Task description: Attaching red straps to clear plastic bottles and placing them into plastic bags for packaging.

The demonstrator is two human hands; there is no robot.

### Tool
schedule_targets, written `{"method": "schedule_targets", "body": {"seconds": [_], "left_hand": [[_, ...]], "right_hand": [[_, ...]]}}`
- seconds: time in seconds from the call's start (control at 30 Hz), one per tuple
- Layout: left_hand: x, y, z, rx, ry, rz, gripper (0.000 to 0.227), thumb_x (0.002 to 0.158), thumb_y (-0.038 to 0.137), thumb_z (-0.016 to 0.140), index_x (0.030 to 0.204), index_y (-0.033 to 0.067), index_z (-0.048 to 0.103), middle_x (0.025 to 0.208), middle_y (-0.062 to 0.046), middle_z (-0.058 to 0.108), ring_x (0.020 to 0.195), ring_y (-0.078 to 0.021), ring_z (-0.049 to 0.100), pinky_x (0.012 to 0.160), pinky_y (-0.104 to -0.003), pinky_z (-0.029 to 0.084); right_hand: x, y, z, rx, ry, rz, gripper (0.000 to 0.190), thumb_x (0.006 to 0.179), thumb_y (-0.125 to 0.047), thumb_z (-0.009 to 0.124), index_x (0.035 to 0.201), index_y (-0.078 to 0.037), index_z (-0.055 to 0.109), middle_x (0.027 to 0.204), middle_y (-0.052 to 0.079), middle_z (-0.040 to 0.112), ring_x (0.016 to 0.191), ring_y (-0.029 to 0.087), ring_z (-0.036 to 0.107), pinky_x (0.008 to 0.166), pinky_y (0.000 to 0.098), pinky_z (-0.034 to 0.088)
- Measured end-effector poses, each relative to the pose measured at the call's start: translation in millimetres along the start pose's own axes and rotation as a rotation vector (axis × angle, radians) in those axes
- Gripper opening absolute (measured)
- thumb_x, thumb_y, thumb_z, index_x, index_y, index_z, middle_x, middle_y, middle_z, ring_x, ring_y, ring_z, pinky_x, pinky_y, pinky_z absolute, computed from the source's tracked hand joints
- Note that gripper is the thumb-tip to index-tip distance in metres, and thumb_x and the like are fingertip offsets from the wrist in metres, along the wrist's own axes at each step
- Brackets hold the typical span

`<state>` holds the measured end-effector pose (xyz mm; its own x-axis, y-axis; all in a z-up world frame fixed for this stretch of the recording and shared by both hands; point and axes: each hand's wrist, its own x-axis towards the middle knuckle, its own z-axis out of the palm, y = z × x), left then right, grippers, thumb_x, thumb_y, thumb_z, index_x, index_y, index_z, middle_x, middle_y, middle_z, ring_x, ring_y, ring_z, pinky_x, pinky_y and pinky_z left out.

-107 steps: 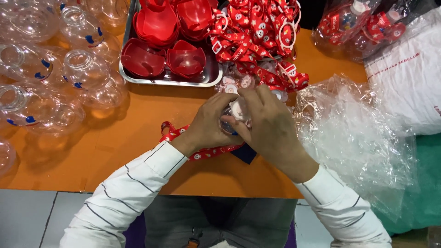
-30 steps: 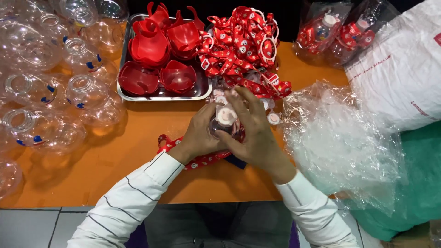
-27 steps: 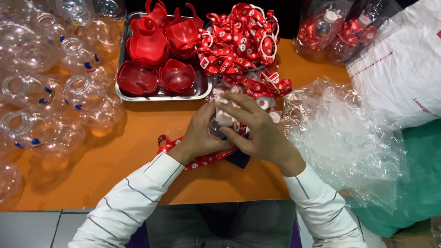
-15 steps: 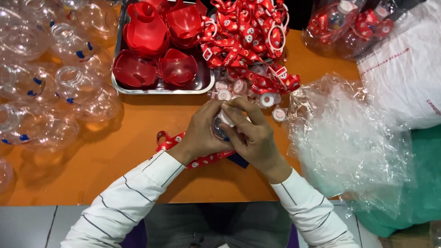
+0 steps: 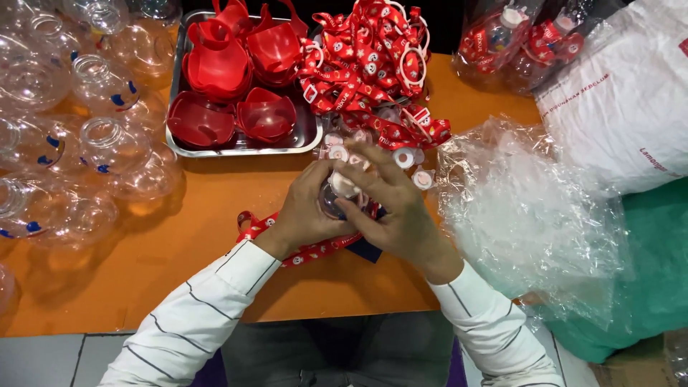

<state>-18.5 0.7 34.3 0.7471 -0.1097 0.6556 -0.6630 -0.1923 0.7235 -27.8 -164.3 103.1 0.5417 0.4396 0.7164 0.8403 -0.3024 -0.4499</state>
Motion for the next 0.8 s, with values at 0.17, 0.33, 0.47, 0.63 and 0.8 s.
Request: {"method": "schedule_targets", "body": {"seconds": [0.17,0.33,0.47,0.63,0.8], "left_hand": [[3,0,2,-0.006,0.007,-0.002,0.062,0.058,0.026,0.089,0.111,0.005,0.064,0.087,-0.014,0.066,0.084,-0.0346,0.068,0.076,-0.044,0.057],[-4,-5,4,-0.016,0.008,-0.02,0.062,0.058,0.023,0.087,0.113,0.0053,0.064,0.088,-0.014,0.066,0.086,-0.0354,0.067,0.077,-0.044,0.056],[-4,-8,5,-0.026,0.002,-0.037,0.065,0.059,0.026,0.091,0.115,0.0063,0.064,0.091,-0.014,0.067,0.088,-0.0355,0.068,0.079,-0.046,0.056],[-7,-16,5,-0.023,-0.015,-0.011,0.066,0.061,0.027,0.092,0.117,0.0055,0.063,0.092,-0.014,0.067,0.089,-0.0361,0.067,0.079,-0.046,0.055],[-6,-20,7,-0.026,-0.026,0.013,0.062,0.062,0.025,0.093,0.113,0.0047,0.064,0.09,-0.015,0.067,0.087,-0.0368,0.067,0.078,-0.048,0.056]], "right_hand": [[-11,12,13,-0.034,-0.005,-0.017,0.035,0.094,-0.005,0.073,0.128,-0.007,0.072,0.136,0.019,0.064,0.122,0.039,0.067,0.098,0.0433,0.057],[-13,6,17,-0.096,0.009,-0.007,0.031,0.095,-0.003,0.072,0.126,-0.005,0.073,0.137,0.019,0.065,0.118,0.037,0.069,0.093,0.0404,0.059],[-14,1,17,-0.168,0.046,0.005,0.028,0.095,-0.004,0.073,0.123,-0.003,0.074,0.131,0.019,0.067,0.112,0.036,0.071,0.089,0.0395,0.06],[-10,-8,19,-0.206,0.057,0.009,0.025,0.095,-0.003,0.072,0.12,0.0,0.074,0.129,0.021,0.068,0.109,0.038,0.071,0.087,0.0415,0.06],[-10,-7,22,-0.2,0.089,0.024,0.027,0.094,-0.005,0.073,0.121,-0.001,0.074,0.127,0.02,0.069,0.109,0.037,0.071,0.089,0.0405,0.06]]}}
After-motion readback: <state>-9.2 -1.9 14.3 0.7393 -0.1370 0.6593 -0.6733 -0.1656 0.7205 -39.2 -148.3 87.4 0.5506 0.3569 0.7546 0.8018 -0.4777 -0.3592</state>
